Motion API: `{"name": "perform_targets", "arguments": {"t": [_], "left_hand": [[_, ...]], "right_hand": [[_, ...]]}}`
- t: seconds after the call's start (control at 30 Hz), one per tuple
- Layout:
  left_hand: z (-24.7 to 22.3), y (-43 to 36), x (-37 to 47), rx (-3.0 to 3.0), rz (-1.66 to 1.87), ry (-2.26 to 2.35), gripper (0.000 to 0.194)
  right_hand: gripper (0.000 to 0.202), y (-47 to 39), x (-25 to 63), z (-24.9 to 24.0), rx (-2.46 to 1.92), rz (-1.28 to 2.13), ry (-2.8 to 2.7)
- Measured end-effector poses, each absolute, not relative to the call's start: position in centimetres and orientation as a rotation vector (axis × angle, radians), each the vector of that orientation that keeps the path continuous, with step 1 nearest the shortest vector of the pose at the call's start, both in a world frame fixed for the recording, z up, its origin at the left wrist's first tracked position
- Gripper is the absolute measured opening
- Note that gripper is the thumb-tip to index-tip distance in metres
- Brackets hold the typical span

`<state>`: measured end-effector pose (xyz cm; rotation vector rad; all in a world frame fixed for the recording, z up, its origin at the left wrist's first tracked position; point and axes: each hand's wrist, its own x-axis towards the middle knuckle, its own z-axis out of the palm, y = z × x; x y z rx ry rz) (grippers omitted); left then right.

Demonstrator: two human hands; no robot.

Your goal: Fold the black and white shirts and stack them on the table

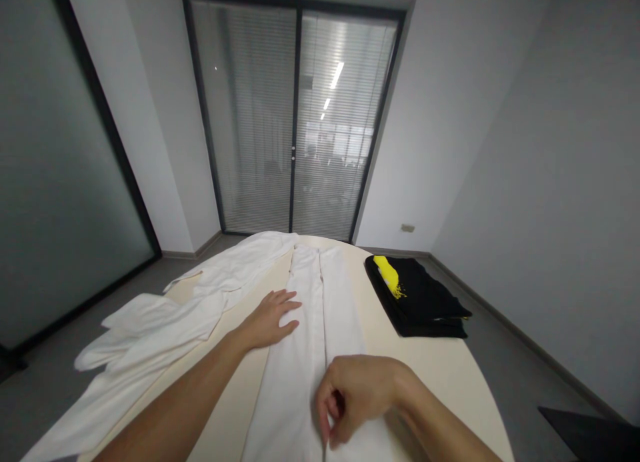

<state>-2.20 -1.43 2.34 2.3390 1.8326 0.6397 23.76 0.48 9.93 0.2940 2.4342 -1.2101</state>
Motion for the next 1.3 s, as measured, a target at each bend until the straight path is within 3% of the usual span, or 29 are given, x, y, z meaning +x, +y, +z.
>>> {"name": "perform_targets", "arguments": {"t": [0.27,0.57,0.93,1.17,1.3], "left_hand": [[2.0,-1.3,-2.3,2.351,0.623,1.834,0.046],[1.9,-1.2,-2.5,2.342,0.650,1.818,0.046],[2.2,-1.2,-2.3,2.340,0.621,1.827,0.046],[2.3,-1.3,-2.4,2.314,0.598,1.837,0.047],[2.4,-1.4,-2.3,2.300,0.616,1.830,0.047]], "right_hand": [[0.038,-0.5,23.3,10.1,0.345,-1.094,2.443],[0.026,-1.3,23.1,9.9,0.187,-1.041,2.431],[0.036,-2.6,22.4,10.8,0.098,-0.911,2.443],[0.040,-5.5,21.5,8.0,0.055,-0.319,2.578],[0.038,-6.0,20.9,6.0,0.005,-0.226,2.544]]}}
